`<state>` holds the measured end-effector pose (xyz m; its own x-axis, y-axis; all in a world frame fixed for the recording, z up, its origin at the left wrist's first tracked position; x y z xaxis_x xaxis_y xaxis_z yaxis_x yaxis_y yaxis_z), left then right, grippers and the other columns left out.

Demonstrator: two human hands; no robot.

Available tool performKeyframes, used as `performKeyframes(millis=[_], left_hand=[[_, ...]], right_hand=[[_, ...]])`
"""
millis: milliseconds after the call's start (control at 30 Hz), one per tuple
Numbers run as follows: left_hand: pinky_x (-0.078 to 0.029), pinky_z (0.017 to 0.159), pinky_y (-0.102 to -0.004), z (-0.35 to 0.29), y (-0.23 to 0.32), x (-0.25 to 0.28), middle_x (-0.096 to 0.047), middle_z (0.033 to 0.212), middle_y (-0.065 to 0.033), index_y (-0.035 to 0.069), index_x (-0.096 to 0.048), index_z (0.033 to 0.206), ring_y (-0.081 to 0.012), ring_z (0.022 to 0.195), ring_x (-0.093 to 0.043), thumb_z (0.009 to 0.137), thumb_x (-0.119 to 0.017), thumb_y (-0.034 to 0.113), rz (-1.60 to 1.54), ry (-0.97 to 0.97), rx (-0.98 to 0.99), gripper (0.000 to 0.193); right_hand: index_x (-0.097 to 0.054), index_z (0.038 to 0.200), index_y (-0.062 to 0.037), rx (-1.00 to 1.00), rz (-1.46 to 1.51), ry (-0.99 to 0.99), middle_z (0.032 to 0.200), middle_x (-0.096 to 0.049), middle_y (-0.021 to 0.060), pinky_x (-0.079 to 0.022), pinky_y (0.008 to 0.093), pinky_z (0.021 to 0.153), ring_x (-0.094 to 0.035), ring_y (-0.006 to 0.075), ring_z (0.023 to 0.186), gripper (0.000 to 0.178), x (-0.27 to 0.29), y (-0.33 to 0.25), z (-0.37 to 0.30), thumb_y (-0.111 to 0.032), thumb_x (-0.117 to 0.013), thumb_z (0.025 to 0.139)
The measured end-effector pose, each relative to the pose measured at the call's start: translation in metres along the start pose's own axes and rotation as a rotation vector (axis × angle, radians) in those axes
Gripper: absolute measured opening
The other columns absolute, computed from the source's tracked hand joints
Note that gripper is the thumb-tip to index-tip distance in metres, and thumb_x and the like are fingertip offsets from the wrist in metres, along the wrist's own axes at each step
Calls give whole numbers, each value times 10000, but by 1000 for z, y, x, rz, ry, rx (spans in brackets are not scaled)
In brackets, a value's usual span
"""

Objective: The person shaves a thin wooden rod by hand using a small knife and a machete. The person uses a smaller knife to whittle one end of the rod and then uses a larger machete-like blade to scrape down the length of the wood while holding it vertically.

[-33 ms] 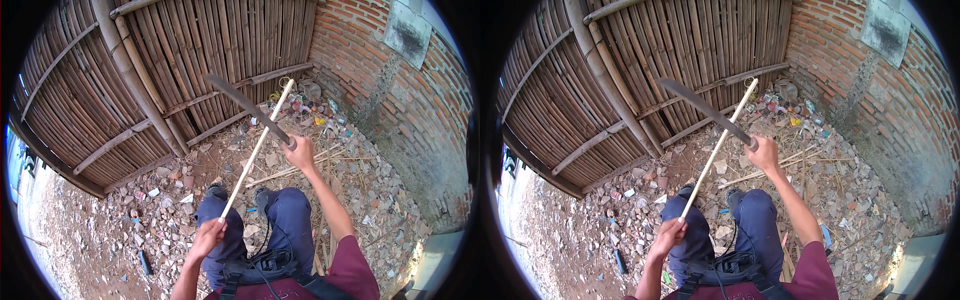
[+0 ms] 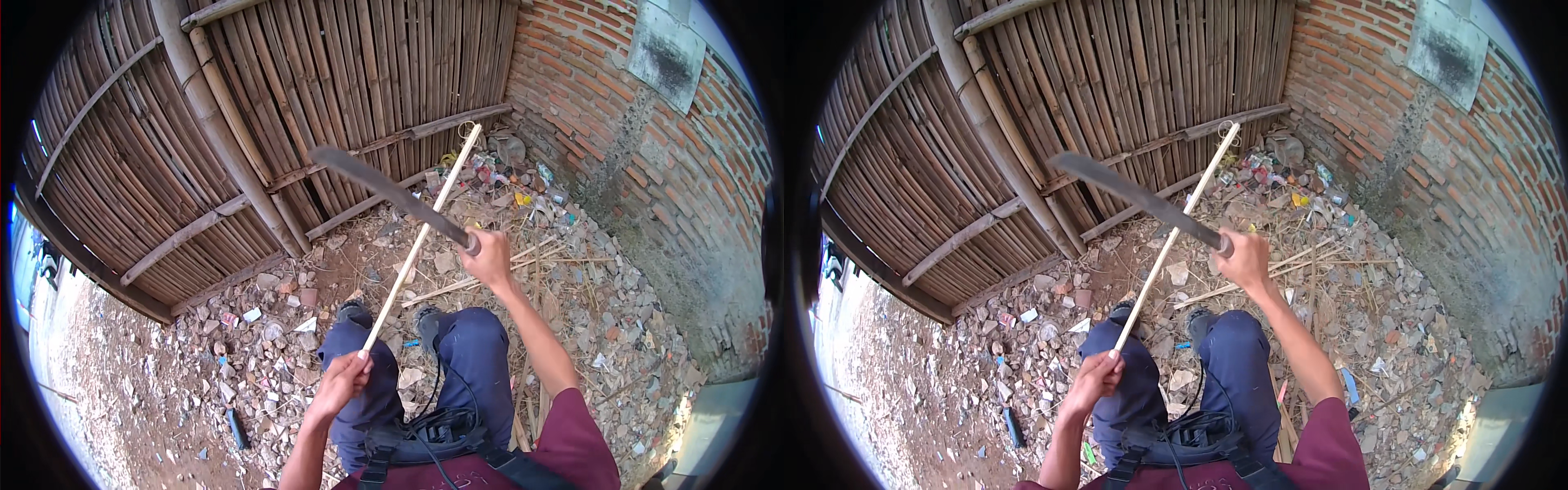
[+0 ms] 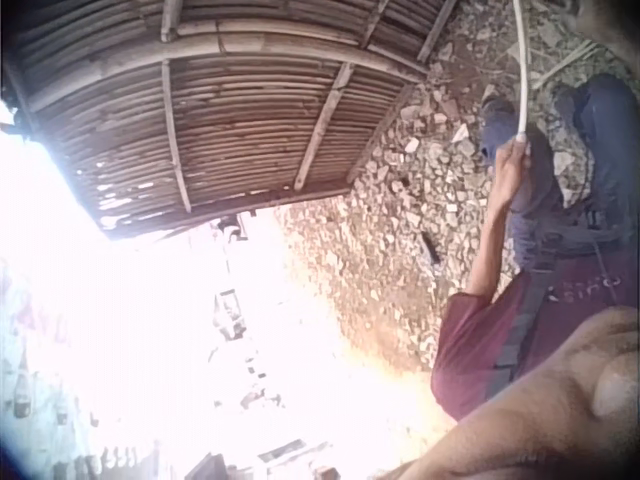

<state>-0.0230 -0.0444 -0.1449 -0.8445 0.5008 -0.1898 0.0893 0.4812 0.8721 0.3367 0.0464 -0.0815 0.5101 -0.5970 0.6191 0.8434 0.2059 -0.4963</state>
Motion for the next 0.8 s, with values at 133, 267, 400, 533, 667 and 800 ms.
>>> performKeyframes(millis=[133, 267, 400, 533, 667, 800], left_hand=[[-178, 489, -235, 22, 21, -16, -292, 690, 99, 138, -461, 870, -22, 560, -218, 1180, -445, 422, -95, -104, -11, 421], [-128, 440, -248, 27, 27, -31, -230, 658, 102, 155, -426, 816, -25, 518, -164, 1172, -432, 463, -294, -278, 49, 471], [-111, 438, -250, 19, 25, -38, -223, 639, 101, 165, -381, 797, -29, 510, -159, 1166, -427, 506, -336, -333, 43, 505], [-107, 436, -252, 15, 22, -39, -213, 627, 99, 172, -348, 791, -31, 508, -157, 1163, -418, 530, -315, -343, 26, 521], [-109, 435, -254, 15, 21, -39, -213, 620, 98, 173, -344, 787, -33, 507, -159, 1161, -417, 542, -306, -365, 22, 530], [-116, 433, -248, 14, 20, -40, -225, 621, 99, 171, -339, 788, -28, 505, -165, 1167, -404, 533, -302, -387, 16, 528]], right_hand=[[-683, 820, -118, 246, -110, -42, 620, -679, 61, -522, 417, 536, -688, 264, 544, 171, -6, -53, -36, -138, -766, 672], [-703, 877, -125, 287, -87, -65, 642, -680, 83, -508, 437, 569, -670, 307, 568, 245, -6, -84, -51, -141, -751, 638], [-692, 824, -115, 248, -129, -58, 640, -691, 70, -536, 426, 565, -700, 276, 568, 201, 2, -83, -43, -145, -774, 643], [-721, 847, -110, 144, -34, -26, 645, -701, 86, -546, 434, 567, -706, 292, 568, 207, 7, -66, -31, -138, -767, 647], [-731, 858, -113, 193, 29, -80, 620, -677, 105, -530, 439, 547, -687, 326, 556, 214, 1, -76, -42, -146, -753, 647], [-754, 874, -113, 268, -3, -122, 641, -700, 109, -547, 423, 543, -710, 304, 566, 246, 1, -85, -45, -191, -775, 641]])
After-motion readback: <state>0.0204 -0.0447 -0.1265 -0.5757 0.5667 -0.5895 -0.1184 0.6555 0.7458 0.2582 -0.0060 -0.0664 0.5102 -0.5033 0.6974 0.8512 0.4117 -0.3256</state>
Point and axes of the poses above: each hand's wrist, its own z-axis towards the middle knuckle, its own x-axis out of the back of the hand, y = z × x, the point moved 6 cm from there along z, towards the middle knuckle
